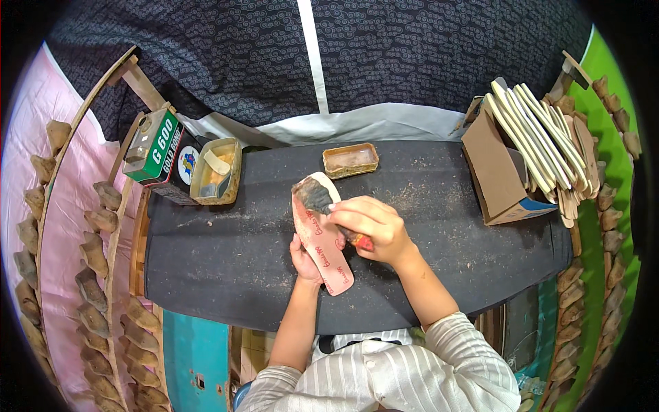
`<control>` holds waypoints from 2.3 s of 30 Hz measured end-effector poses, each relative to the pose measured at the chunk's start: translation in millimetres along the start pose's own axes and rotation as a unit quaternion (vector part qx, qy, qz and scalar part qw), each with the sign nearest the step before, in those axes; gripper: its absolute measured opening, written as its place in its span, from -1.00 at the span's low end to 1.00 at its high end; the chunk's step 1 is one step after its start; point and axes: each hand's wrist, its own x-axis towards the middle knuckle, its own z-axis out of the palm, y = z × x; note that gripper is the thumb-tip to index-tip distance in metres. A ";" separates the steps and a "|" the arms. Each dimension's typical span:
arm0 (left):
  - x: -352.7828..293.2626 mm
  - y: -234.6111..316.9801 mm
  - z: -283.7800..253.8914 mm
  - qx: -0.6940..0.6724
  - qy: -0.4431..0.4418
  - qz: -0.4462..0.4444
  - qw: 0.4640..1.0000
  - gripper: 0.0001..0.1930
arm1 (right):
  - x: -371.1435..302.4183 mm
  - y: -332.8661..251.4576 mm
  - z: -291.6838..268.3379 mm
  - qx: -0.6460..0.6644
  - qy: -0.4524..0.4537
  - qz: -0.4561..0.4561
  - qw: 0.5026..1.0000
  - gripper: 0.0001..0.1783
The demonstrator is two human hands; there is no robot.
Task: Apply adhesive treatment to shoe soles using a brush.
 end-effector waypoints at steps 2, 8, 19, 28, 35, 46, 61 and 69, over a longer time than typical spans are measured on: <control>1.0 -1.9 -9.6 -0.019 -0.005 -0.014 1.000 -0.23 | -1.4 4.5 -0.8 -0.035 0.022 0.017 0.999 -0.57; 1.3 0.2 -13.5 -0.036 -0.057 -0.025 0.997 -0.20 | 0.4 2.1 -0.6 -0.072 0.104 0.049 0.991 -0.64; 0.9 3.6 -10.7 -0.040 -0.076 -0.025 0.996 -0.16 | 0.5 1.9 -5.8 -0.067 0.099 0.035 0.992 -0.61; 0.2 3.3 -21.8 -0.067 -0.025 -0.019 0.997 -0.21 | -2.3 0.7 -12.6 0.023 -0.039 0.015 0.999 -0.59; -1.1 1.2 -19.9 -0.044 0.008 -0.020 0.999 -0.22 | 0.1 1.9 -6.2 -0.023 0.013 0.022 0.999 -0.62; 1.4 4.2 -13.4 -0.073 -0.016 -0.005 0.997 -0.25 | 3.0 0.2 -9.0 -0.001 -0.029 0.053 0.998 -0.59; 1.7 8.7 -15.9 -0.058 -0.046 0.009 0.997 -0.33 | 1.4 -8.0 -10.2 0.067 -0.110 0.030 0.991 -0.58; 0.8 1.1 -18.7 -0.014 0.035 0.015 0.999 -0.27 | 0.7 -6.3 -1.4 0.027 -0.056 0.025 0.998 -0.62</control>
